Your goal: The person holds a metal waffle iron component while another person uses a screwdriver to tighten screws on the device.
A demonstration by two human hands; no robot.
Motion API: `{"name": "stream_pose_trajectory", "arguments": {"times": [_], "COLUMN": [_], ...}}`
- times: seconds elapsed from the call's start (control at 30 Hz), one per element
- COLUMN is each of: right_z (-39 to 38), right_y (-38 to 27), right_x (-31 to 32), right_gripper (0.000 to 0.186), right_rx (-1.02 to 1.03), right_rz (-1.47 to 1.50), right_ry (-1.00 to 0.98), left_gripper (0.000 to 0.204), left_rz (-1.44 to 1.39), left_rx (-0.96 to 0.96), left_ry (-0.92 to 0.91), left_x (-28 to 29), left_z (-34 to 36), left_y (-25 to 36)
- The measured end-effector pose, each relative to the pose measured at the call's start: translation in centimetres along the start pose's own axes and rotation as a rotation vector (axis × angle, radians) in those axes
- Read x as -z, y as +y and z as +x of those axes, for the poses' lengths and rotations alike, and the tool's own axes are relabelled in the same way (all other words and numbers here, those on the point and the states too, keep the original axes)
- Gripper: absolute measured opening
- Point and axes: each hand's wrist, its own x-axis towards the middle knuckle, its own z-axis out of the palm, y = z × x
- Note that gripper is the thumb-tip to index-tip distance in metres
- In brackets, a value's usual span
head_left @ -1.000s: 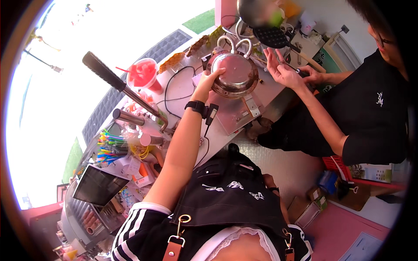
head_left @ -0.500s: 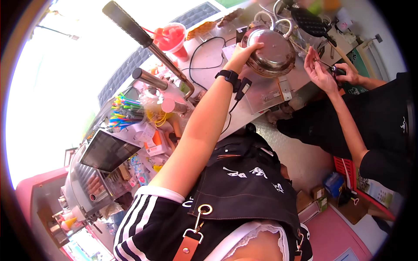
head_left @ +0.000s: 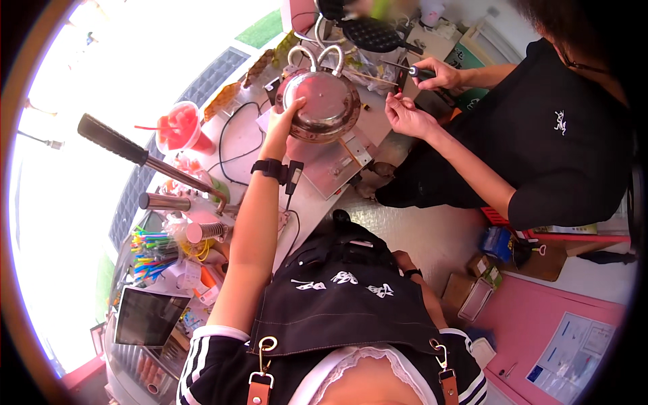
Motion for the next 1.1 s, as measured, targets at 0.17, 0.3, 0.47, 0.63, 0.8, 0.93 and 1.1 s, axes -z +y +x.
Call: {"name": "stream_pose_trajectory", "arguments": {"times": [0.17, 0.3, 0.47, 0.63, 0.8, 0.93, 1.1], "right_z": [-0.6, -0.4, 0.1, 0.9, 1.0, 0.4, 0.2], "right_y": [-2.7, -2.3, -1.1, -1.1, 1.1, 1.3, 1.6], "right_x": [0.8, 1.0, 0.3, 0.4, 0.2, 0.1, 0.0], "right_gripper": [0.024, 0.023, 0.021, 0.034, 0.023, 0.025, 0.025], "right_rx": [-0.074, 0.022, 0.039, 0.059, 0.171, 0.093, 0.123], "right_rz": [-0.014, -0.091, -0.061, -0.327, -0.082, 0.019, -0.103], "right_ry": [-0.024, -0.046, 0.000, -0.080, -0.059, -0.058, -0.072], "left_gripper": [0.064, 0.064, 0.054, 0.058, 0.058, 0.052, 0.052], "left_rz": [-0.011, 0.003, -0.052, -0.185, -0.197, -0.119, -0.204], "left_rx": [-0.024, 0.005, 0.125, 0.051, 0.009, 0.031, -0.037], "left_ry": [-0.006, 0.028, 0.121, 0.128, 0.124, 0.188, 0.121], "left_x": [0.8, 0.6, -0.7, -0.1, -0.3, 0.0, 0.5], "left_z": [-0.2, 0.5, -0.4, 0.2, 0.5, 0.3, 0.3], "left_y": [-1.9, -2.6, -1.5, -2.2, -2.4, -2.0, -2.2]}}
